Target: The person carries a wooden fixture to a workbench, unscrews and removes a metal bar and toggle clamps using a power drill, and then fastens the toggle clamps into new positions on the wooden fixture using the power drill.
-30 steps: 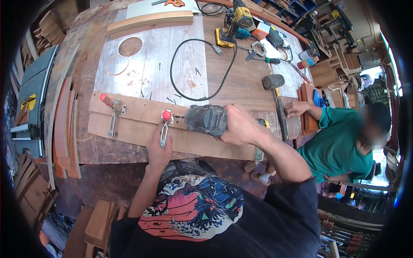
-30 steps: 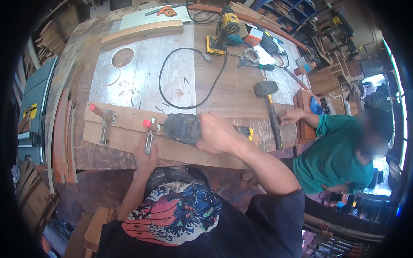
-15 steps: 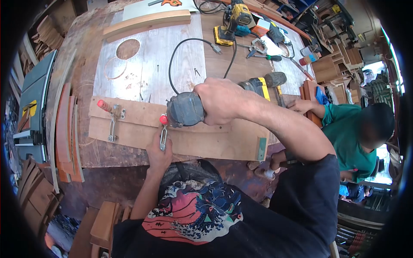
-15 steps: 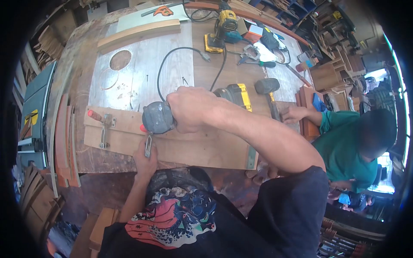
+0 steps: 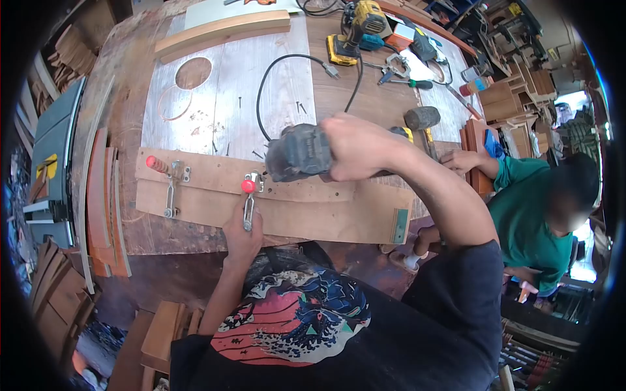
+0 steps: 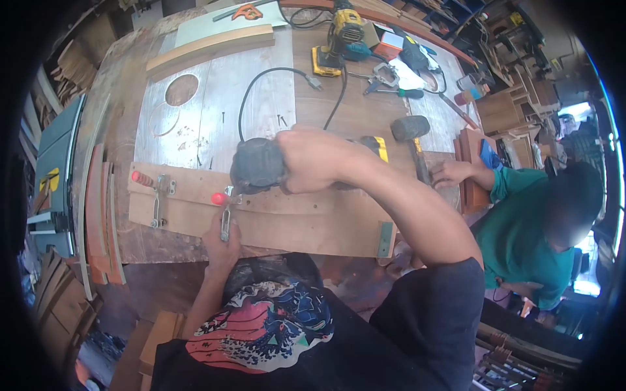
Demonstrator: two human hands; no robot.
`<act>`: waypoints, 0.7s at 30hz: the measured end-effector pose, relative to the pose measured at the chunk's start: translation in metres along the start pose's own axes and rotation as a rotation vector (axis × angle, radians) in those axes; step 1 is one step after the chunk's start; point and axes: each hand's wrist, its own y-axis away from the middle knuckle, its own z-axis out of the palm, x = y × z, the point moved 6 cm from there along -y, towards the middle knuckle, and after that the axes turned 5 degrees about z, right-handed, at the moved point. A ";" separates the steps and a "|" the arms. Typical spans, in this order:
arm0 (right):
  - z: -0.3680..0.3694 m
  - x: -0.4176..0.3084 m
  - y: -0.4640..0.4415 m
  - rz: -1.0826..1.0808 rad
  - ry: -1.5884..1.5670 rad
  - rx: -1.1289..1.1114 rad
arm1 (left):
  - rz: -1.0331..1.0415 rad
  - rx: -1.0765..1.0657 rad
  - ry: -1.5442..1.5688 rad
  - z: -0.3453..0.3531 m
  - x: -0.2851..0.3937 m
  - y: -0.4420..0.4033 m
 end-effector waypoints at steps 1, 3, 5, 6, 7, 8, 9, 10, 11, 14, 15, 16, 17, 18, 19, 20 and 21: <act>0.000 -0.006 -0.001 0.000 0.033 -0.020 | -0.003 0.003 0.012 0.001 -0.003 0.002; 0.002 -0.008 -0.003 -0.009 0.069 -0.023 | -0.002 0.000 0.014 0.003 -0.005 0.003; 0.006 -0.005 -0.007 -0.035 0.079 0.009 | 0.004 0.008 0.016 0.002 -0.004 0.002; 0.003 -0.006 -0.005 -0.035 0.062 0.032 | 0.011 0.012 0.017 0.002 -0.003 0.001; 0.000 -0.007 -0.003 -0.035 0.042 0.054 | 0.016 0.015 0.016 0.002 -0.003 0.002; -0.003 -0.009 -0.001 -0.036 0.023 0.074 | 0.018 0.014 0.010 0.001 -0.001 0.002; -0.004 -0.011 -0.001 -0.032 0.025 0.065 | 0.020 0.014 0.004 0.000 0.001 0.001; -0.004 -0.013 -0.001 -0.026 0.025 0.056 | 0.022 0.012 -0.001 0.000 0.002 0.001; -0.004 -0.014 -0.001 -0.019 0.025 0.046 | 0.013 0.007 -0.007 0.000 0.002 0.001; 0.000 -0.015 -0.007 -0.018 0.050 0.010 | -0.005 -0.003 -0.015 -0.001 0.002 0.001; 0.000 -0.015 -0.008 -0.024 0.057 0.008 | -0.005 -0.001 -0.011 -0.001 0.002 0.000; 0.001 -0.015 -0.009 -0.030 0.065 0.007 | -0.005 0.000 -0.005 0.000 0.002 0.000; 0.002 -0.015 -0.010 -0.035 0.071 0.006 | -0.007 -0.002 -0.003 0.000 0.000 0.000; 0.003 -0.015 -0.012 -0.030 0.075 -0.014 | -0.010 -0.005 0.000 0.001 -0.003 0.001; 0.004 -0.014 -0.015 -0.026 0.079 -0.031 | -0.010 -0.008 0.001 0.002 -0.004 0.001; 0.004 -0.014 -0.017 -0.022 0.082 -0.047 | -0.006 -0.009 -0.002 0.001 -0.003 0.000; 0.003 -0.017 -0.019 -0.040 0.092 -0.048 | -0.003 -0.011 -0.007 0.000 -0.002 0.000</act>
